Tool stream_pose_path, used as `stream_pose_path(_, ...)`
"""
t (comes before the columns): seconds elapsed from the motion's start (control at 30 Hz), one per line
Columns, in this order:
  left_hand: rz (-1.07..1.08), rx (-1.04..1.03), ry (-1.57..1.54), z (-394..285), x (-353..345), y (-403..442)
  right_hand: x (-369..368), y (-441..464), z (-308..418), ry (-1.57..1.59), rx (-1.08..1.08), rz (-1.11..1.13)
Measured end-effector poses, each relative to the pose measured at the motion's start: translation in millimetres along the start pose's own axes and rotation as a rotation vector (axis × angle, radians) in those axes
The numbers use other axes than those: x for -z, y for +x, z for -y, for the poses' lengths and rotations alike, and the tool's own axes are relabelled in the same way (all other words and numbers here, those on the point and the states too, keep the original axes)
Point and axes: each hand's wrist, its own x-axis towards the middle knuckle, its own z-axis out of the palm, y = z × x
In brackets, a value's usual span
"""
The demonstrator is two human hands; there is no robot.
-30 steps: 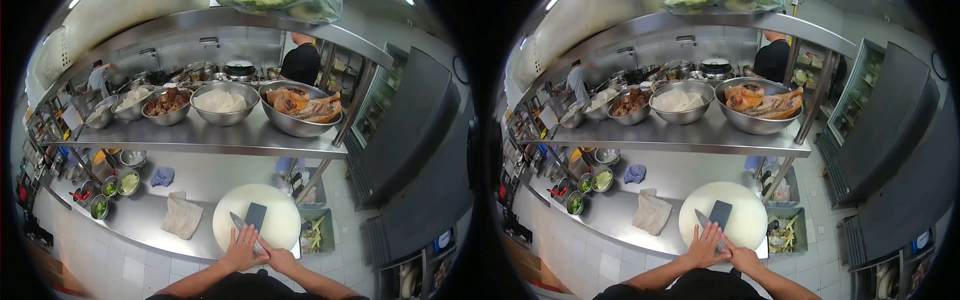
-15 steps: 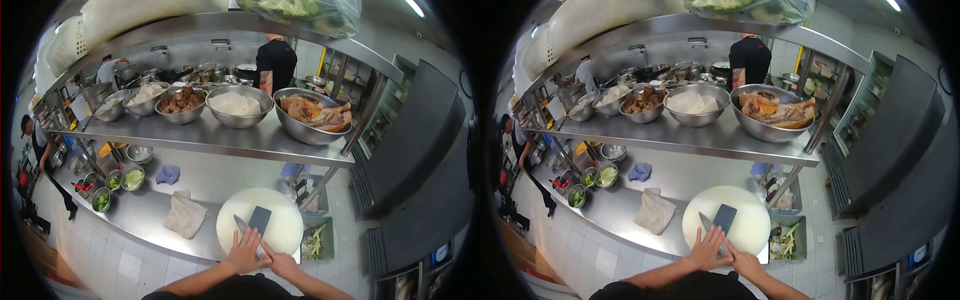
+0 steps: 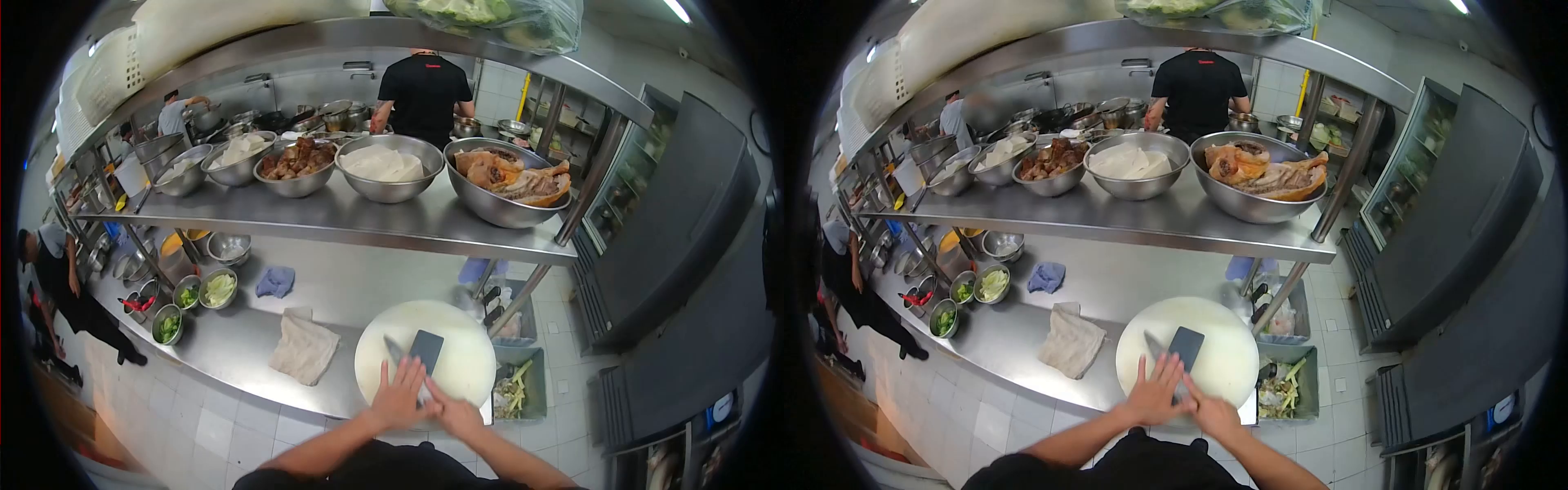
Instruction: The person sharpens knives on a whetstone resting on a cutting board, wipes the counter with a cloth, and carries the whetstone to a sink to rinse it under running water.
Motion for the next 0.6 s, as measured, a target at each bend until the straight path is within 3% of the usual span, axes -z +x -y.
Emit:
stream_pose_path(0.1,-0.022,-0.009,0.006,-18.6,10.2,-22.5,-13.1,-17.4,-7.6,-0.02,0.118,-0.08)
stream_pose_path(0.13,-0.132,-0.014,0.006,-11.7,-6.1,-10.6,-3.4,-6.5,-6.9,-0.031,0.042,-0.008)
stream_pose_path(0.27,0.164,0.133,0.004,20.4,23.9,87.8,32.7,73.6,-0.7,-0.124,-0.017,-0.068)
stream_pose_path(0.37,0.251,0.163,0.01,29.3,43.2,121.2,37.6,99.3,-2.6,-0.161,-0.044,-0.087)
stream_pose_path(0.47,0.182,0.129,0.032,21.0,37.8,99.1,37.7,85.5,-8.1,-0.022,-0.068,-0.06)
stream_pose_path(0.53,0.17,0.095,-0.001,10.0,28.5,65.2,18.3,62.3,-37.5,0.321,0.155,0.021)
stream_pose_path(0.6,0.153,0.034,-0.017,-8.7,18.9,21.3,29.5,21.6,-37.9,0.397,0.05,0.263)
